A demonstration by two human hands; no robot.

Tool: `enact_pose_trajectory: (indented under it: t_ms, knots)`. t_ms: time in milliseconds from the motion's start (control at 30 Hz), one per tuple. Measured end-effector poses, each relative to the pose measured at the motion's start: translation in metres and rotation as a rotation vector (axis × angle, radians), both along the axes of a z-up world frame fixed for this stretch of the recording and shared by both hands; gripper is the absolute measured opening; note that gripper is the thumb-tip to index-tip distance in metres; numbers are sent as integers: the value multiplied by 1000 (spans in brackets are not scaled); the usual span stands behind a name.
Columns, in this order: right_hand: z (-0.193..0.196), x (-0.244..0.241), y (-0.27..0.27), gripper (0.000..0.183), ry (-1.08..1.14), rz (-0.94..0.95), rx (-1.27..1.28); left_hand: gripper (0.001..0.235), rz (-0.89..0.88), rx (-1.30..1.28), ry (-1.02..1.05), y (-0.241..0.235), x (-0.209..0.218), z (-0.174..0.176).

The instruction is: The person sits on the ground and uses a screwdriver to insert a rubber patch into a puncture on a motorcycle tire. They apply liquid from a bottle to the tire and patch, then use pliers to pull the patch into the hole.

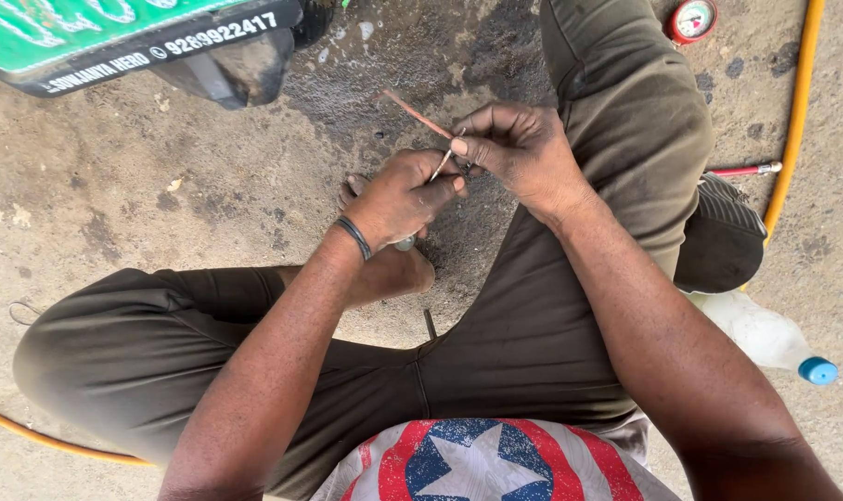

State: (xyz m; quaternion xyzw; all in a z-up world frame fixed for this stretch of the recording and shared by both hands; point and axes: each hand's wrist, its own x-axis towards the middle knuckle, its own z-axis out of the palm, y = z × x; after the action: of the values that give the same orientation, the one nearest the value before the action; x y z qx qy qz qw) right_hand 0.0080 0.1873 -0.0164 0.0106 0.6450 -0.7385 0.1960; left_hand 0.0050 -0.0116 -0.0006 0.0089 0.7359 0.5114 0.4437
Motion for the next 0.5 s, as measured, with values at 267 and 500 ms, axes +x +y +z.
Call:
enact_pose_trajectory:
  t_ms: [267, 500]
  knots:
    - [0, -4, 1, 7, -2, -62, -99, 21, 313, 211, 124, 4, 11, -19]
    - [-4, -2, 1, 8, 74, -20, 21, 18, 176, 11, 175, 2, 10, -24]
